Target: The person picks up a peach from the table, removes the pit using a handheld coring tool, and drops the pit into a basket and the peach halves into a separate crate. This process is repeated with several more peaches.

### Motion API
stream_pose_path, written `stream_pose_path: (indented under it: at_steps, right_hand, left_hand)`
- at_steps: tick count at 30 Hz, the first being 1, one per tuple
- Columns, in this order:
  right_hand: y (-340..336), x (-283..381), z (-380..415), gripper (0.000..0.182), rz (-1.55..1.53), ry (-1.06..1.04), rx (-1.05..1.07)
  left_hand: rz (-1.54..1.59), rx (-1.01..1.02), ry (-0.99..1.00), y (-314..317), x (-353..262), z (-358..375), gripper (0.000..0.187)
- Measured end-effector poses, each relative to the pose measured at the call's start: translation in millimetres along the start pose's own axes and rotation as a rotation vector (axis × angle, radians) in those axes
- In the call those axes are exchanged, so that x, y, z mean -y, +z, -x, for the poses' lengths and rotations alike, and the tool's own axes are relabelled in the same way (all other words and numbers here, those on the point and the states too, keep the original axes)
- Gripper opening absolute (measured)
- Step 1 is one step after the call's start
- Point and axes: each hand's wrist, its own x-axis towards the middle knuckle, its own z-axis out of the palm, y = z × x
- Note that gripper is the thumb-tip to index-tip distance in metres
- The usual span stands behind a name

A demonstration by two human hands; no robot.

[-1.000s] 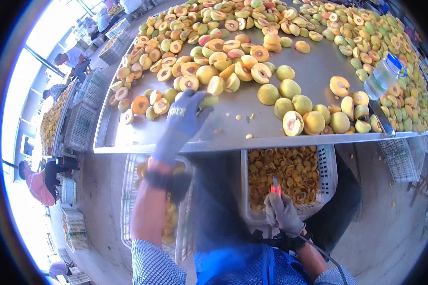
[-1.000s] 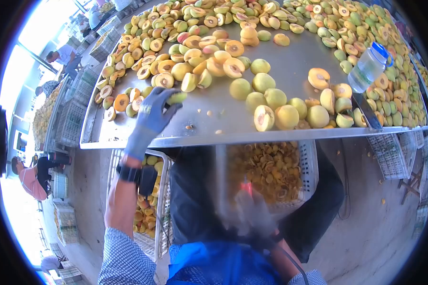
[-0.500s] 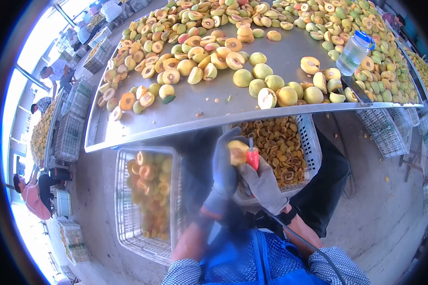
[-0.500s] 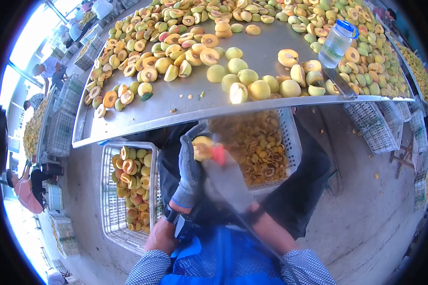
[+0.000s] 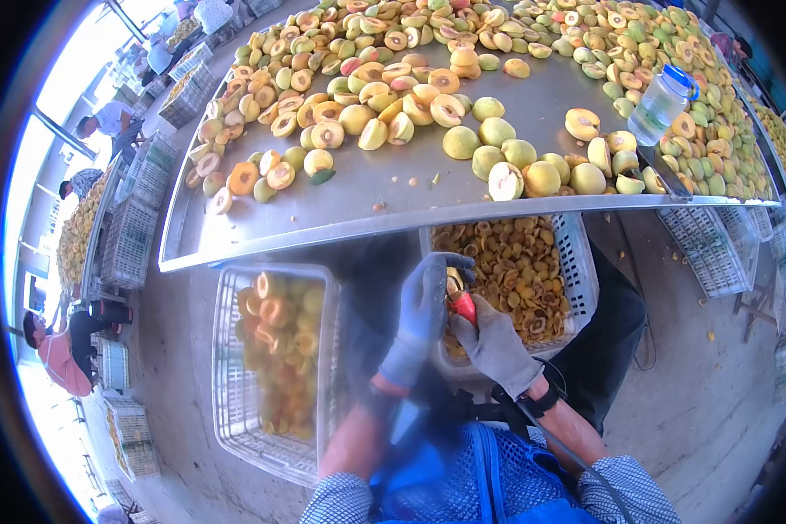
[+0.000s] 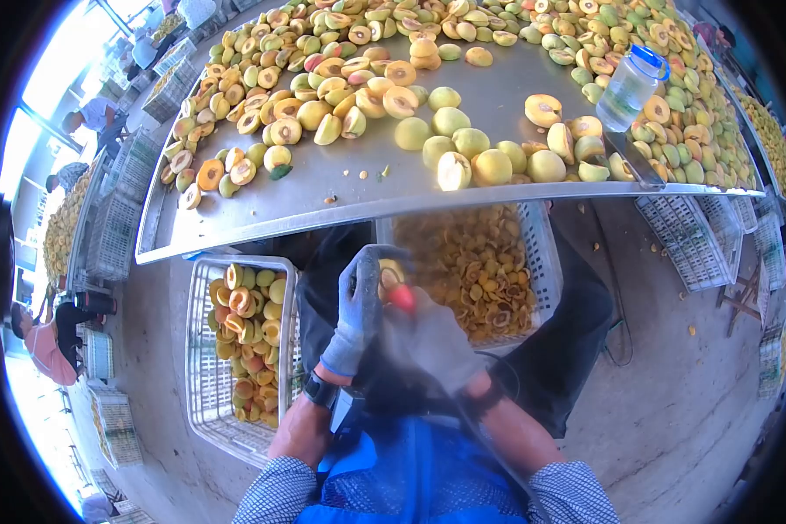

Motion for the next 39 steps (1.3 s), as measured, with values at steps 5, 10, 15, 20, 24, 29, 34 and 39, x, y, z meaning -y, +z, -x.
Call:
stream_pose_path:
  at_steps: [5,10,15,20,24,29,34,39]
  right_hand:
    - [29.2,-28.9,-8.3,0.032,-0.148,-0.234,-0.098]
    - [20.0,-21.5,-4.9,0.032,-0.288,-0.072,0.085]
    - [28.4,-32.4,-10.7,0.029,-0.136,-0.151,-0.022]
    - [25.4,-25.8,-6.2,0.026,-0.151,-0.051,-0.075]
    - [26.8,-31.1,-6.7,0.026,-0.161,-0.104,-0.099]
    - [26.8,-30.7,-7.2,0.025,-0.231,-0.072,-0.015]
    - [18.9,-23.5,-9.6,0.026,-0.478,-0.03,0.155]
    - [31.8,-43.1,-10.0,0.027,-0.14,-0.233,-0.09]
  left_hand:
    - [-0.142,-0.01,0.068,2.5,-1.3,-2.5,0.039]
    - [0.165,0.0,-0.042,-1.4,4.3,-5.8,0.038]
    - [0.073,-0.034,-0.131,-4.5,7.4,-1.5,0.035]
    - [0.082,-0.163,0.065,3.4,7.9,-1.9,0.038]
    - [0.138,-0.145,0.012,4.8,7.8,-0.5,0.037]
    - [0.059,-0.082,-0.03,3.5,13.6,2.3,0.036]
    - [0.039,-0.006,0.12,-0.2,17.4,-1.2,0.042]
    - [0.378,0.05,-0.146,-10.8,17.4,-4.3,0.044]
